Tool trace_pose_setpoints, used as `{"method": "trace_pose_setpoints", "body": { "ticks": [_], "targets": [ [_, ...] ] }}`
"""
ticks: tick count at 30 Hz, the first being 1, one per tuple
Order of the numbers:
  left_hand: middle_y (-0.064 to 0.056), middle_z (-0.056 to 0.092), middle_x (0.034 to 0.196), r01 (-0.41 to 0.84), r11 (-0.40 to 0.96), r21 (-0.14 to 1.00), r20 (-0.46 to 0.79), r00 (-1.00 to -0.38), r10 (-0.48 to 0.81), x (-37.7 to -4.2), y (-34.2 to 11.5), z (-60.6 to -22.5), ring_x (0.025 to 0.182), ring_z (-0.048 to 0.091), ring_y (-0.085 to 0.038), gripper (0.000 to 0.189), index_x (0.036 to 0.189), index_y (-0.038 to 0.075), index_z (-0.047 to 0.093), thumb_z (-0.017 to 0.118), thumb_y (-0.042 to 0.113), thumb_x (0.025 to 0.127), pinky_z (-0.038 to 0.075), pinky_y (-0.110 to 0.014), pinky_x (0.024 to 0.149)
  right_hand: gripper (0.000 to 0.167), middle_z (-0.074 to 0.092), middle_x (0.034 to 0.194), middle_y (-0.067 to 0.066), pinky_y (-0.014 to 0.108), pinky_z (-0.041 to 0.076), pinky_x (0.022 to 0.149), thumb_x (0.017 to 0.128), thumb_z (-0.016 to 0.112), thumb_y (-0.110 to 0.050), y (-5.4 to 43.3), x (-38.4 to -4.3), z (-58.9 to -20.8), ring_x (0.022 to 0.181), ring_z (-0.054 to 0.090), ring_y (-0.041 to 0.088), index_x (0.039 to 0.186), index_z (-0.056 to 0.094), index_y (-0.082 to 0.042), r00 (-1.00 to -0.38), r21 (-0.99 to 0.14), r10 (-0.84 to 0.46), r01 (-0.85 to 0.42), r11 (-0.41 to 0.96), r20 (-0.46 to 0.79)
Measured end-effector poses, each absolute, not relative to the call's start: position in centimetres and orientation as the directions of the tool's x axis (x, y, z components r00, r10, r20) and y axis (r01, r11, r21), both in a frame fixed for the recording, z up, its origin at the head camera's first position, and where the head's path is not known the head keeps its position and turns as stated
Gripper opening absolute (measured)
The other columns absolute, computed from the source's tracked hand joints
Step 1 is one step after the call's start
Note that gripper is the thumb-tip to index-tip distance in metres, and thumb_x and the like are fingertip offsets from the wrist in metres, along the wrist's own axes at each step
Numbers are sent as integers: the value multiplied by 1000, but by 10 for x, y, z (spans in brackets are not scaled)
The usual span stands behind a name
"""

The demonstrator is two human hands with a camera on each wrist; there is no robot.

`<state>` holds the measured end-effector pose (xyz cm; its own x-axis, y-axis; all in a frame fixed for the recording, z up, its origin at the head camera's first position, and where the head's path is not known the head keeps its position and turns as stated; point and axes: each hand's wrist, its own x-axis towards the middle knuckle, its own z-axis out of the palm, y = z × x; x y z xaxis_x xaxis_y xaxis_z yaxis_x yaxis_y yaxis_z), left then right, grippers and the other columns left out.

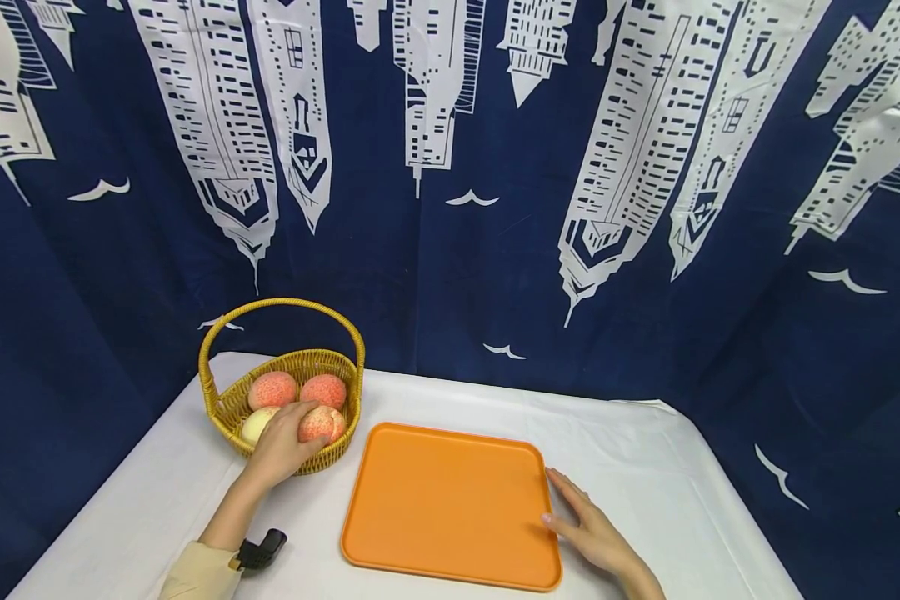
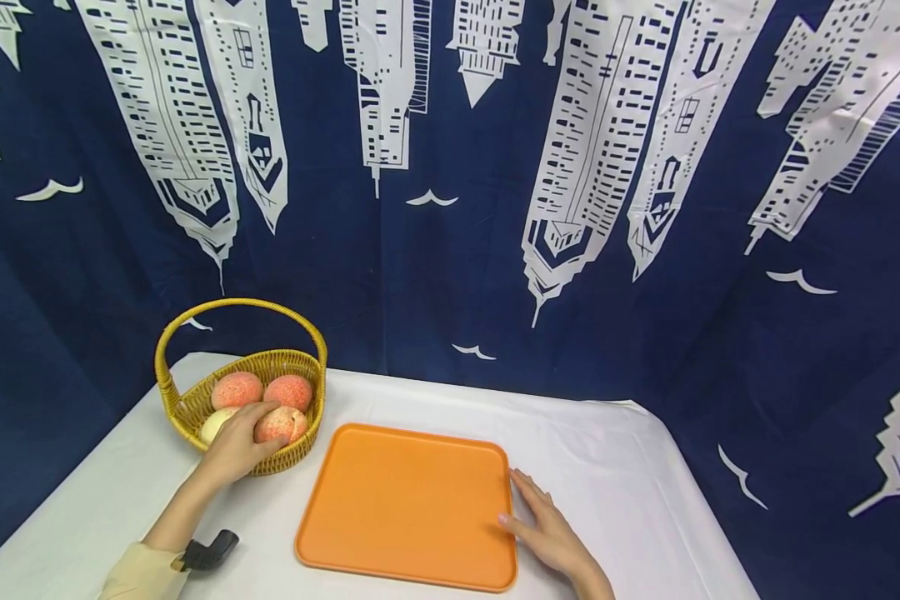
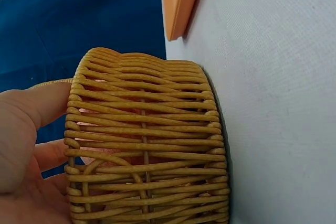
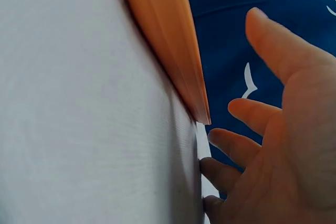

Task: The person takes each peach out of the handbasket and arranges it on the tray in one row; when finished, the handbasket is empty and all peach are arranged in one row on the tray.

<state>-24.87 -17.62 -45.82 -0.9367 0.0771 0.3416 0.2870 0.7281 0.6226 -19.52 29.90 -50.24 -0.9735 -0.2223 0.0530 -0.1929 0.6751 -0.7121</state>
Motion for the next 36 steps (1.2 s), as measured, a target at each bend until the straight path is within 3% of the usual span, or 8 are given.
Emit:
{"method": "trace_pose_setpoints", "body": {
  "ticks": [4, 13, 17, 20, 22, 30, 36],
  "targets": [
    [-31, 54, 132, 268, 730, 628, 316, -946, 75, -249, -176, -457, 125, 47, -51, 58, 132, -9, 51, 74, 8, 82, 38, -62, 103, 73, 31, 157, 20, 64, 4, 115, 91, 67, -36, 300, -196, -505, 147, 17, 42, 152, 35, -11, -977, -714, -214, -166, 680, 24],
    [-30, 60, 124, 278, 741, 611, 374, -927, 39, -252, -176, -461, 117, 52, -49, 57, 126, -11, 55, 77, 8, 78, 41, -59, 98, 70, 22, 159, 22, 58, -3, 118, 93, 63, -38, 300, -199, -507, 150, 11, 38, 152, 36, -12, -978, -727, -201, -97, 680, -57],
    [-29, 61, 122, 272, 738, 617, 386, -922, 17, -251, -174, -460, 115, 54, -48, 57, 124, -12, 57, 79, 8, 76, 42, -58, 97, 69, 22, 160, 20, 30, -11, 120, 93, 63, -37, 300, -198, -507, 151, 8, 34, 151, 36, -12, -978, -753, -200, -83, 653, -66],
    [-29, 63, 120, 267, 739, 618, 392, -920, 4, -250, -173, -460, 114, 55, -47, 56, 122, -11, 58, 80, 8, 74, 43, -57, 96, 68, 24, 159, 19, 5, -13, 109, 93, 63, -36, 300, -197, -508, 150, 9, 35, 151, 37, -11, -978, -756, -205, -99, 647, -47],
    [-29, 63, 118, 271, 737, 619, 403, -915, -2, -250, -173, -461, 112, 55, -47, 55, 120, -11, 59, 80, 6, 73, 43, -57, 95, 68, 26, 159, 19, -3, -12, 102, 93, 63, -35, 300, -197, -509, 150, 11, 36, 151, 37, -10, -977, -751, -210, -117, 650, -30],
    [-27, 66, 110, 332, 714, 617, 489, -872, -17, -248, -170, -460, 104, 58, -46, 53, 113, -10, 63, 82, 3, 65, 45, -55, 88, 68, 25, 159, 19, -4, -11, 99, 93, 63, -33, 301, -197, -510, 150, 10, 37, 151, 36, -10, -974, -745, -224, -131, 654, -26],
    [-29, 63, 121, 296, 688, 663, 434, -900, -31, -248, -173, -455, 114, 54, -48, 55, 121, -7, 61, 82, 5, 71, 43, -59, 95, 68, 26, 159, 19, -4, -10, 99, 93, 64, -30, 302, -197, -511, 149, 10, 38, 151, 36, -9, -973, -738, -231, -139, 660, -23]
  ]
}}
